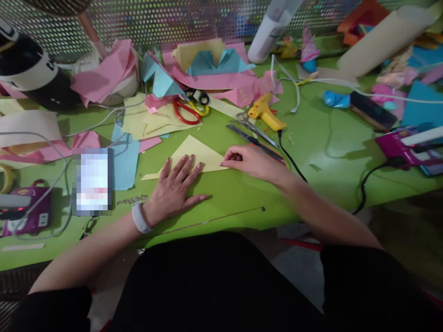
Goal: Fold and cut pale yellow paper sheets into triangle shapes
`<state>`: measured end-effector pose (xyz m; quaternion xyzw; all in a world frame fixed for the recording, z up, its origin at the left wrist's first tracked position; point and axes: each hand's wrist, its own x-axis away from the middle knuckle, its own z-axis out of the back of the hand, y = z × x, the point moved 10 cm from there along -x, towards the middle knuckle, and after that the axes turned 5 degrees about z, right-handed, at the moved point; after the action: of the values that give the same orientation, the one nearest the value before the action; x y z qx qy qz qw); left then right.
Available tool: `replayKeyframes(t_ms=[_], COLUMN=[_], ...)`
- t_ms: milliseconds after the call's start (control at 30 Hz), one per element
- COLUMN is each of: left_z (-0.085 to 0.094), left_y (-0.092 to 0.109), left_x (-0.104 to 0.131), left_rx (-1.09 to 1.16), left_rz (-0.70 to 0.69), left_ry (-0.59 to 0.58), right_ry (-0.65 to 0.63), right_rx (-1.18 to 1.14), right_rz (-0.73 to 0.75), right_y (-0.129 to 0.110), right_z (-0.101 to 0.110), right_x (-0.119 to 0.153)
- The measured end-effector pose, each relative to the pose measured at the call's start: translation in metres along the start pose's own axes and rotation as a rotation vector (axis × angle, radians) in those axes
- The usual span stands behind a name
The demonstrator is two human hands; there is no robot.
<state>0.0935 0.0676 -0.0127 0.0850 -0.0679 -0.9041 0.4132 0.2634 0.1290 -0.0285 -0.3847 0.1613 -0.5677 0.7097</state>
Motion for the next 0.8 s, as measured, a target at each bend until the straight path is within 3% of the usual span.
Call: replayKeyframes(t_ms=[333,400,500,567,633,700,800], left_z=[0.0,0.0,-0.001,-0.002,-0.002,-0.003,-0.005], left_y=[-0.002,-0.002,-0.002,-0.003,-0.002,-0.001,-0.001], left_x=[0.0,0.0,0.0,0.001,0.001,0.002,0.002], left_rx=[0.011,0.008,-0.005,-0.011,-0.011,-0.009,-0.012], left_rz=[-0.02,-0.022,-0.015,-0.013,-0.015,-0.015,0.003], left_ry=[0.048,0.047,0.043,0.045,0.048,0.043,0.01], right_ry=[0.071,0.188,0.43,0.369,0.172,0.015,-0.111], right_rx=[0.052,0.166,0.336,0.383,0.441,0.507,0.577], right_rz=[-0.074,-0.049,0.154,0.359,0.511,0.56,0.54], right_y=[0.029,0.018,-0.027,-0.06,-0.078,-0.077,-0.059], right_z=[0.034,0.049,0.059,0.032,-0.012,-0.049,-0.078], right_x=[0.017,0.022,0.032,0.032,0.028,0.024,0.02])
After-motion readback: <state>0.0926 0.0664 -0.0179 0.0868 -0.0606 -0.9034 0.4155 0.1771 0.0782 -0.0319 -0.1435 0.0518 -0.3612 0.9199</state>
